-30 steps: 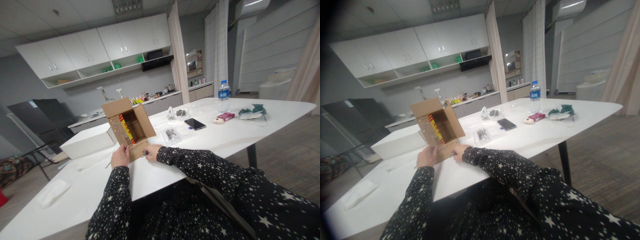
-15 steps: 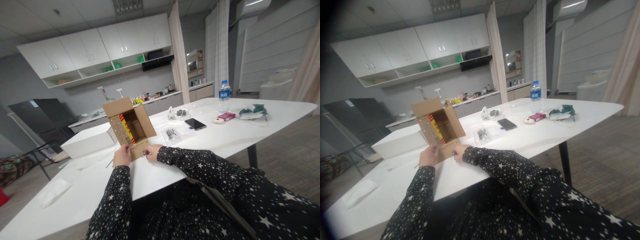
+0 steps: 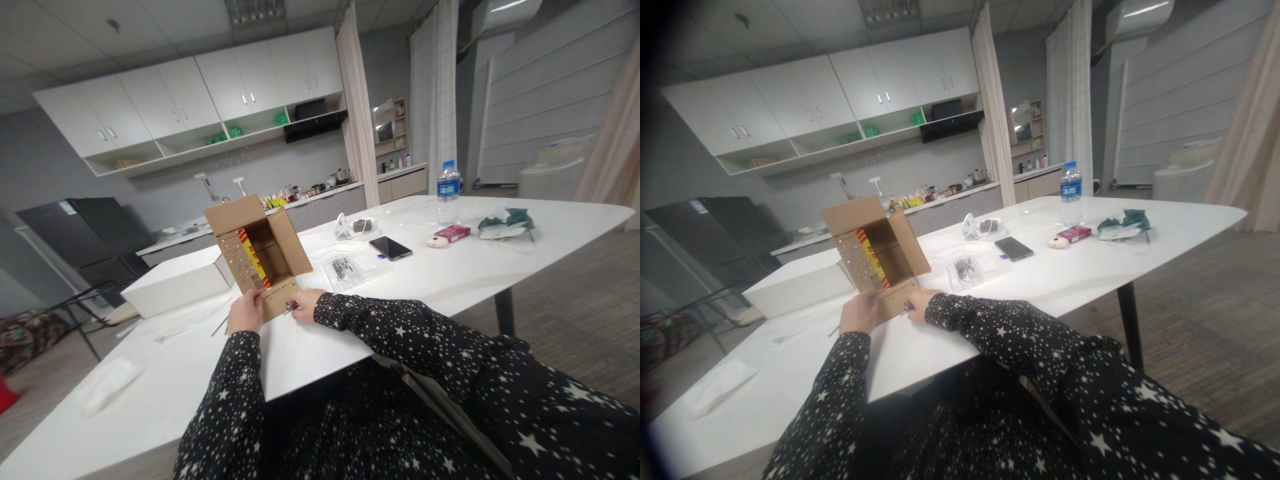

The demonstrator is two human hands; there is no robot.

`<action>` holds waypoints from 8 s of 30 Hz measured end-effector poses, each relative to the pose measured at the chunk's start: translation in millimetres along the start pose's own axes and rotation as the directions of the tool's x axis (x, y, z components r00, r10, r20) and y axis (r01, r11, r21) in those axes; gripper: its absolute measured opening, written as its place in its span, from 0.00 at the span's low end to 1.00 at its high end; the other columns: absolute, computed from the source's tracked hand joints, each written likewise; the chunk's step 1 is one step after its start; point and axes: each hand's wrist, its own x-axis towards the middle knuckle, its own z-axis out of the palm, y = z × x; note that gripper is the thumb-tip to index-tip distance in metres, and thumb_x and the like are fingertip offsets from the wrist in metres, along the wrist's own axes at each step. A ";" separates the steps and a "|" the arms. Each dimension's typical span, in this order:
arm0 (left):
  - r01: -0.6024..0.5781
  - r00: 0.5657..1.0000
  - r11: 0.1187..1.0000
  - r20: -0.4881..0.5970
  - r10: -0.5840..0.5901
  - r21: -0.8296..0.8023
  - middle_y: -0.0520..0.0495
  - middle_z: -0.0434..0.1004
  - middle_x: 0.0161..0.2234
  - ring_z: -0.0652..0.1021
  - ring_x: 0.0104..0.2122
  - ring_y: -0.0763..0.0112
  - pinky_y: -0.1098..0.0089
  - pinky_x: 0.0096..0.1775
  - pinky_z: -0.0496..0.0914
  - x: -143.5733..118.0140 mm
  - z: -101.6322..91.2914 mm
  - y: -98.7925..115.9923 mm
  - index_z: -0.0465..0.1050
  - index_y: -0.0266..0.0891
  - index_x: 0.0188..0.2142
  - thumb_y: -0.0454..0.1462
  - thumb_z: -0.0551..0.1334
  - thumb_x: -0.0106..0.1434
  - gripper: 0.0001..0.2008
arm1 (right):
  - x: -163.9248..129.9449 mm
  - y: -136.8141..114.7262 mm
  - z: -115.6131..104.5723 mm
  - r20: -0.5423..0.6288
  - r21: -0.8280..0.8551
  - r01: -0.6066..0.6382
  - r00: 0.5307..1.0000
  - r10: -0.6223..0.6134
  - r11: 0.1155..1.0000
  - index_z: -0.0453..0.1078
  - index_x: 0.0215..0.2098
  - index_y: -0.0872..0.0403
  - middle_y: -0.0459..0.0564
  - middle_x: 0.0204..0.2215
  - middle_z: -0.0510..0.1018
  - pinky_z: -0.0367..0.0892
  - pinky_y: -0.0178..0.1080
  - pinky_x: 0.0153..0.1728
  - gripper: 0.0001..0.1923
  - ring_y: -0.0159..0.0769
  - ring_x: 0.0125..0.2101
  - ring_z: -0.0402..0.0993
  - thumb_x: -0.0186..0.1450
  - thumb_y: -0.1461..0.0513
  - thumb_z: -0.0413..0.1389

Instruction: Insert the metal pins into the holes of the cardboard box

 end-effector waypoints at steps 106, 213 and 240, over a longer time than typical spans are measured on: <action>-0.431 0.892 0.879 0.051 0.449 -0.204 0.46 0.76 0.31 0.74 0.33 0.66 0.68 0.36 0.65 -9.6 9.6 20.1 0.76 0.40 0.32 0.36 0.55 0.56 0.11 | -1.6 -3.3 -4.3 0.016 0.005 0.030 0.999 -0.030 1.000 0.72 0.44 0.49 0.50 0.38 0.79 0.68 0.40 0.35 0.18 0.44 0.39 0.75 0.58 0.56 0.50; -0.327 0.942 0.812 -0.098 0.321 -0.483 0.52 0.75 0.27 0.74 0.26 0.73 0.70 0.35 0.70 -11.1 9.9 21.9 0.68 0.40 0.33 0.39 0.56 0.54 0.07 | -0.8 -3.8 -6.0 0.058 -0.011 -0.016 0.998 0.017 1.000 0.71 0.43 0.50 0.52 0.38 0.78 0.67 0.39 0.33 0.17 0.43 0.38 0.74 0.58 0.55 0.51; -0.324 0.934 0.780 -0.048 0.355 -0.536 0.50 0.76 0.27 0.75 0.26 0.73 0.71 0.33 0.71 -11.0 11.2 23.0 0.69 0.38 0.35 0.44 0.57 0.55 0.12 | -1.1 -1.3 -4.8 0.031 0.010 0.030 0.999 -0.030 1.000 0.71 0.44 0.49 0.50 0.37 0.78 0.67 0.39 0.34 0.17 0.42 0.38 0.74 0.58 0.56 0.51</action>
